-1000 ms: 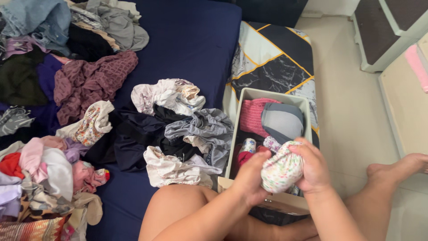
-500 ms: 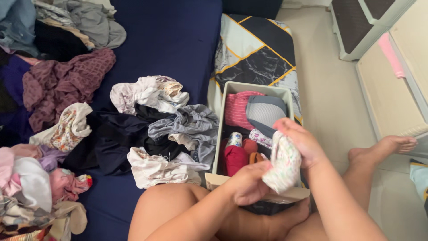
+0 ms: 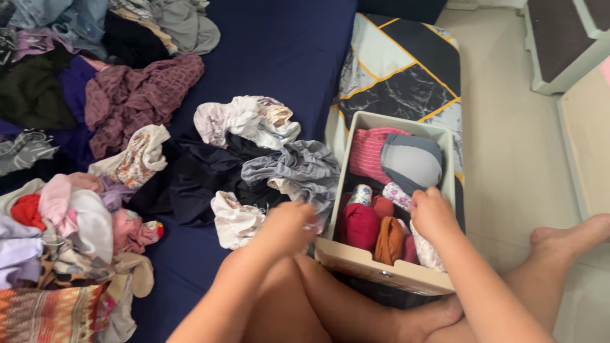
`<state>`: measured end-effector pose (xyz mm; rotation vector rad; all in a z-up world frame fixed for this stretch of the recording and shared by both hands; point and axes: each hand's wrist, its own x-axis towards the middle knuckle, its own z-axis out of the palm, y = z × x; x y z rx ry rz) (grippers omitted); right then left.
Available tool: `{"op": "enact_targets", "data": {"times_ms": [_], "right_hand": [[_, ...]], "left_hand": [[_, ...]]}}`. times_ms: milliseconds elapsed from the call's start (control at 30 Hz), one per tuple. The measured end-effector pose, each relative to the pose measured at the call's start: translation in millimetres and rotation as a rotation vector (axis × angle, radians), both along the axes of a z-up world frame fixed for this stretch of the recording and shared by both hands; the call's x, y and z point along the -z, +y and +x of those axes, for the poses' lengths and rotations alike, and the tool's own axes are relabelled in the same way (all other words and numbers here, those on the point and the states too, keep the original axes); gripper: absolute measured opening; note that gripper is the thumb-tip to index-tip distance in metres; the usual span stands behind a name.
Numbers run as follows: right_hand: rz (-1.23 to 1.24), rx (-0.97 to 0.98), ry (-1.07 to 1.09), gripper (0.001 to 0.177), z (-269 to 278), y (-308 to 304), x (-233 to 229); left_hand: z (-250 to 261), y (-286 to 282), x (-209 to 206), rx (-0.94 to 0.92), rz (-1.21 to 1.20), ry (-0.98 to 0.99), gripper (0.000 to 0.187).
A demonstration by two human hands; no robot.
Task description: The person folds several pieces of clothing including underwear and a bra, smoothing the fabric against their lap, and places them into a small storage bin.
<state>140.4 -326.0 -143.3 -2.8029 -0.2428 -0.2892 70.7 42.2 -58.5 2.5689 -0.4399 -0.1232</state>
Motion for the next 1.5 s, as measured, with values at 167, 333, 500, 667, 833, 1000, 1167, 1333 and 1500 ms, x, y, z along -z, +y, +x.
{"op": "enact_targets", "data": {"times_ms": [167, 333, 500, 667, 833, 1000, 1167, 1333, 1500], "right_hand": [[-0.003, -0.130, -0.331, 0.015, -28.7, 69.0, -64.2], [0.359, -0.502, -0.040, 0.012, -48.5, 153.1, -87.4], [0.420, -0.567, 0.401, 0.016, -45.9, 200.3, -58.6], [0.343, -0.527, 0.543, 0.031, -45.5, 227.8, -26.2], [0.443, -0.628, 0.220, 0.052, -50.7, 233.6, -36.0], [0.784, -0.701, 0.403, 0.069, -59.4, 240.2, -96.8], [1.166, -0.623, 0.590, 0.031, -71.3, 234.3, -152.9], [1.599, -0.446, 0.508, 0.028, -72.9, 216.2, -188.6], [1.708, -0.394, 0.491, 0.030, -82.6, 196.3, -243.9]], "left_hand": [[7.5, 56.8, 59.6, -0.058, 0.537, 0.259, 0.065], [27.5, 75.4, 126.6, -0.084, 0.504, 0.265, 0.032], [30.0, 89.3, 109.6, -0.025, 0.366, 0.314, 0.050], [23.9, 104.6, 116.0, -0.095, 0.302, 0.009, 0.035], [25.8, 116.2, 93.2, -0.259, -0.169, 0.153, 0.032], [-11.8, 113.4, -33.6, -0.298, -1.416, 0.445, 0.037], [-43.0, 109.1, -108.7, -0.287, -1.377, 0.388, 0.040], [-73.3, 129.8, -97.7, -0.172, -0.794, 0.313, 0.051], [-96.1, 141.0, -106.0, -0.360, -0.265, -0.497, 0.043]]}}
